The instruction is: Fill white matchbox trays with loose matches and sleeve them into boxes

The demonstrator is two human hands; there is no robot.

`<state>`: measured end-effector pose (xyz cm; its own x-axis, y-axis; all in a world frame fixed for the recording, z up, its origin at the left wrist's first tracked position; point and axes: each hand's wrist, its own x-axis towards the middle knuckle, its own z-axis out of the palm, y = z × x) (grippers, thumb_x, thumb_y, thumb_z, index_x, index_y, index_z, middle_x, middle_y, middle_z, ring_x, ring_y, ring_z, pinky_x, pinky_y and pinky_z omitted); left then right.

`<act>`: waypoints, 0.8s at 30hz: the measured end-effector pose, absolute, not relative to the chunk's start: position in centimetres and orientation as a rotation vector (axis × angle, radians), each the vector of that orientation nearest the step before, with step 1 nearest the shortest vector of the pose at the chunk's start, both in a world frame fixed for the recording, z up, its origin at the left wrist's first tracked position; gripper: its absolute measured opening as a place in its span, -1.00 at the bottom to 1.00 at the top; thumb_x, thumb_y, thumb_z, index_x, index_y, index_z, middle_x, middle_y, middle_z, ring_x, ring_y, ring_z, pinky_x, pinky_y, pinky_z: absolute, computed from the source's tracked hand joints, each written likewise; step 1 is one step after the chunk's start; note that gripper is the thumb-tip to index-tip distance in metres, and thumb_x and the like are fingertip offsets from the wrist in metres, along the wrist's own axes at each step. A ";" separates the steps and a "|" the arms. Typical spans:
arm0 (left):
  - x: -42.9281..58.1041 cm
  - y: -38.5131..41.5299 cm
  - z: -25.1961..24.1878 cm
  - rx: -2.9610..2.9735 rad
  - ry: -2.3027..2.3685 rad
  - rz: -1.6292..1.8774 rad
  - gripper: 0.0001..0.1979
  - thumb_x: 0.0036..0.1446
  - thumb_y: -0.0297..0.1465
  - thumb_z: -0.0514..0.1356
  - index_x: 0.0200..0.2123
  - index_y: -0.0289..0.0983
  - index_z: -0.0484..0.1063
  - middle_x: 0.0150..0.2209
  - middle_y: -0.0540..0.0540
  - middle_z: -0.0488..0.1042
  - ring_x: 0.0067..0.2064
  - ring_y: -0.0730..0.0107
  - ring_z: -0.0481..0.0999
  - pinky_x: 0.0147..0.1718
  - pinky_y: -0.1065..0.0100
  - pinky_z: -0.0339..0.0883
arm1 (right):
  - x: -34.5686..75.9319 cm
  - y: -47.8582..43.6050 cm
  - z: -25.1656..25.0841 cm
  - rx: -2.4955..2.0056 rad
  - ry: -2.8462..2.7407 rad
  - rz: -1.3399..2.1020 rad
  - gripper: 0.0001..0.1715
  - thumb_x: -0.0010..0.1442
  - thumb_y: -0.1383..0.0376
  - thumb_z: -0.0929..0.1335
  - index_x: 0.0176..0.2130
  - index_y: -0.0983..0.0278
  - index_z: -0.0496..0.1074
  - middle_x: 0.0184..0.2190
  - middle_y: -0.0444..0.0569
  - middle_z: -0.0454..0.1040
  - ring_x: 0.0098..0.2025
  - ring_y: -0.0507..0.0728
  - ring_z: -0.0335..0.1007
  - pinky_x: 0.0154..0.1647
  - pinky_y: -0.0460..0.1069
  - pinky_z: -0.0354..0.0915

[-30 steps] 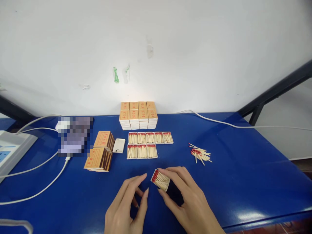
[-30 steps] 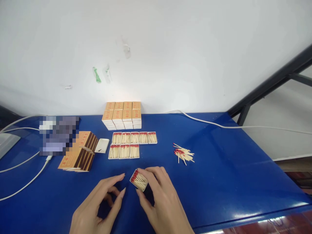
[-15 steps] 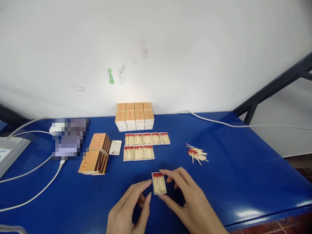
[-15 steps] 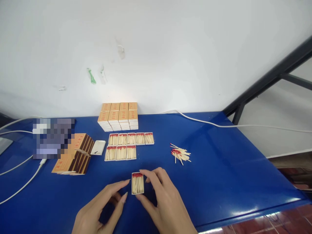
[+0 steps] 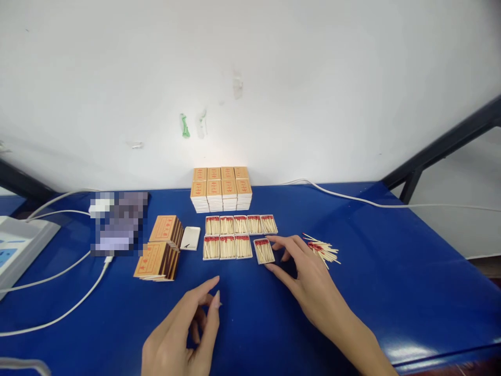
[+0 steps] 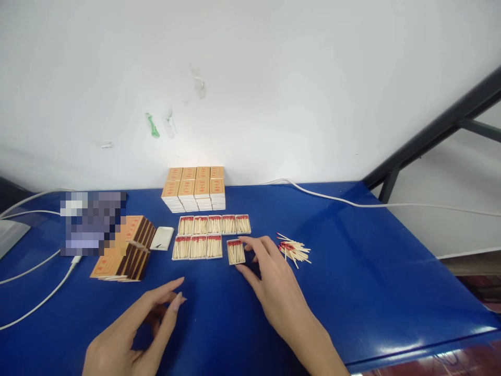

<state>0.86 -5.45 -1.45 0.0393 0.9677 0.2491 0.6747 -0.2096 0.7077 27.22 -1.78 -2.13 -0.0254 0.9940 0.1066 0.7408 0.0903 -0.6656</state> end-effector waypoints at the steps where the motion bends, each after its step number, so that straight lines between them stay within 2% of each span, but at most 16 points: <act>1: 0.7 -5.4 -1.3 1.928 1.689 0.996 -0.74 0.52 -0.11 0.24 0.15 0.06 0.63 -0.31 0.15 0.67 -0.46 0.52 0.61 -0.40 0.53 0.55 | 27.1 -1.5 -2.2 -1.695 -1.827 0.590 -0.54 0.52 0.24 0.40 0.34 0.04 0.43 0.08 0.02 0.52 -0.11 0.17 0.56 -0.06 0.10 0.60; 4: 0.2 -5.3 -1.0 1.985 1.735 0.967 -0.74 0.55 -0.07 0.21 0.18 0.09 0.57 -0.41 0.25 0.61 -0.54 0.58 0.54 -0.48 0.56 0.45 | 26.8 -1.0 -2.4 -1.671 -1.840 0.584 -0.53 0.51 0.25 0.40 0.34 0.06 0.41 0.09 0.03 0.51 -0.09 0.17 0.56 -0.03 0.11 0.59; 8: -0.6 -4.8 -0.9 2.176 1.773 0.917 -0.71 0.61 -0.11 0.12 0.23 -0.01 0.50 -0.50 0.26 0.53 -0.65 0.57 0.48 -0.57 0.50 0.37 | 26.7 -0.6 -2.4 -1.695 -1.835 0.580 -0.51 0.50 0.26 0.41 0.35 0.08 0.38 0.09 0.03 0.49 -0.09 0.17 0.54 -0.04 0.12 0.58; 12: -0.8 -3.8 -1.0 2.384 1.955 0.766 -0.56 0.65 -0.14 -0.02 0.32 -0.22 0.44 -0.56 0.14 0.53 -0.64 0.31 0.60 -0.64 0.35 0.35 | 26.5 -0.4 -2.6 -1.699 -1.841 0.587 -0.50 0.51 0.25 0.40 0.36 0.09 0.36 0.10 0.04 0.49 -0.08 0.18 0.53 -0.05 0.13 0.57; 16: -0.3 -2.7 -1.2 2.508 2.079 0.522 -0.50 0.62 -0.31 -0.09 0.41 -0.38 0.37 -0.67 0.08 0.44 -0.71 0.12 0.52 -0.70 0.29 0.18 | 26.4 -0.3 -2.8 -1.683 -1.843 0.550 -0.52 0.52 0.22 0.39 0.36 0.09 0.36 0.08 0.05 0.50 -0.07 0.20 0.56 -0.06 0.13 0.58; 20: -0.2 -2.0 -1.8 2.483 2.126 0.353 -0.50 0.57 -0.43 -0.04 0.45 -0.36 0.36 -0.64 0.02 0.49 -0.67 0.07 0.56 -0.66 0.31 0.10 | 26.4 -0.5 -2.8 -1.680 -1.837 0.546 -0.49 0.52 0.21 0.39 0.37 0.07 0.35 0.10 0.05 0.50 -0.08 0.20 0.57 -0.06 0.13 0.60; 24: -0.6 -2.1 -2.3 2.400 2.095 0.292 -0.57 0.57 -0.37 0.05 0.40 -0.24 0.42 -0.62 0.05 0.49 -0.65 0.11 0.58 -0.62 0.36 0.05 | 27.0 -1.5 -2.5 -1.712 -1.810 0.539 -0.44 0.50 0.17 0.42 0.40 0.04 0.34 0.11 0.03 0.52 -0.05 0.20 0.57 -0.04 0.14 0.60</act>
